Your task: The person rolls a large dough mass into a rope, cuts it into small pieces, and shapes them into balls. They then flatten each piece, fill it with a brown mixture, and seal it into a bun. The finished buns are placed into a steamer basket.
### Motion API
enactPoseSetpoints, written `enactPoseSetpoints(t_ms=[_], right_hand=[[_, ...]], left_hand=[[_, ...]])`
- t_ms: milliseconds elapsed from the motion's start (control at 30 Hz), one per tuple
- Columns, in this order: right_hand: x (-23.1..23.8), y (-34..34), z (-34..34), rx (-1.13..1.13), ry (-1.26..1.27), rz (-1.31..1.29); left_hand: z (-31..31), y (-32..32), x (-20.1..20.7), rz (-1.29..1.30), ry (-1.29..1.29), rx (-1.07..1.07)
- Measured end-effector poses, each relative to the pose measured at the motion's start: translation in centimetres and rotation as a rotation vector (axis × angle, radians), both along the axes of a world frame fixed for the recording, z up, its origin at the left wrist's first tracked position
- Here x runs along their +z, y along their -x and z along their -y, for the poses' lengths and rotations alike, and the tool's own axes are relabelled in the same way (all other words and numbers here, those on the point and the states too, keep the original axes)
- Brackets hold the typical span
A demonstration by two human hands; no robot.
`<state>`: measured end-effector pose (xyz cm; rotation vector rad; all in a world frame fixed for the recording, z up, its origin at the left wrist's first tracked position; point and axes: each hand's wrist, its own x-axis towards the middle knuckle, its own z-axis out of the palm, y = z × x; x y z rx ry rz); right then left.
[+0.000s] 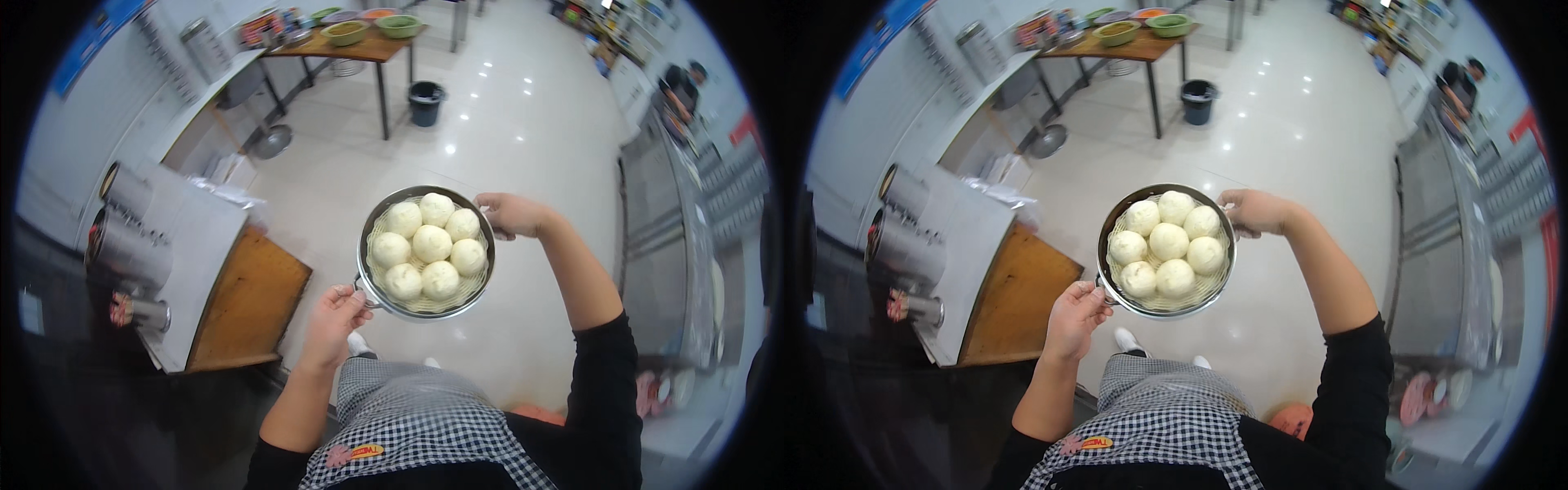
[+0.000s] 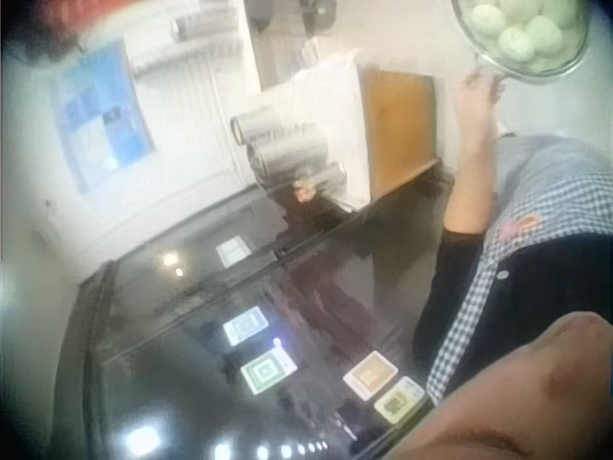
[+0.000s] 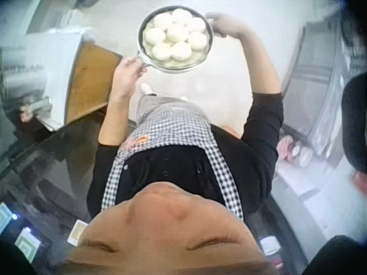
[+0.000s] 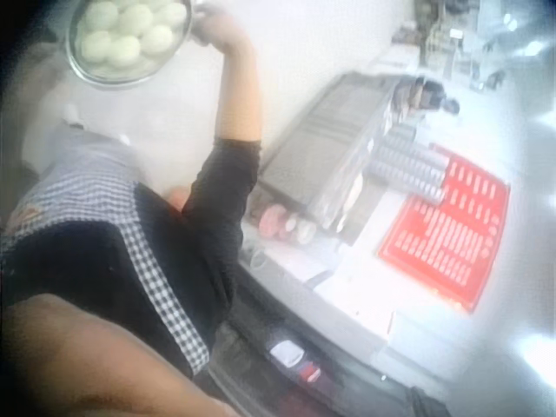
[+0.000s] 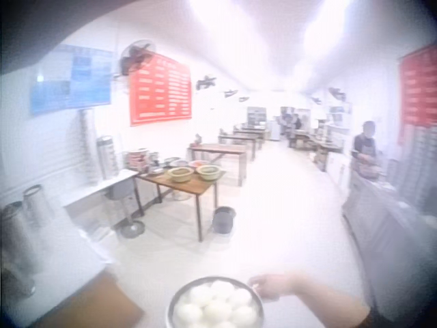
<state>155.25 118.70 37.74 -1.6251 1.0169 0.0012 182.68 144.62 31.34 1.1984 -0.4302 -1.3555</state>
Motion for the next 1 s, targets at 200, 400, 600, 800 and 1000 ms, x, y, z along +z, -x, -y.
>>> enactPoseSetpoints(t_ms=[200,400,600,800,1000], right_hand=[[-7.8,-24.9,0.5,0.108,0.028,0.007],[-18.0,-47.6,-3.6,0.097,-0.162,0.133],[-22.3,-61.0,-5.9,0.082,0.02,0.199],[-20.9,-66.0,-4.6,0.127,0.006,0.134],[-18.9,-67.9,-1.2,0.274,0.068,0.193]], left_hand=[[0.6,-21.3,-6.4,0.141,-0.074,0.338],[-1.8,-42.4,-12.8,0.042,-0.254,0.7],[-3.6,-52.3,-13.8,0.282,-0.418,0.984],[0.4,-48.9,-11.0,1.059,-0.411,0.879],[7.1,-49.9,-8.6,1.415,-0.076,0.554]])
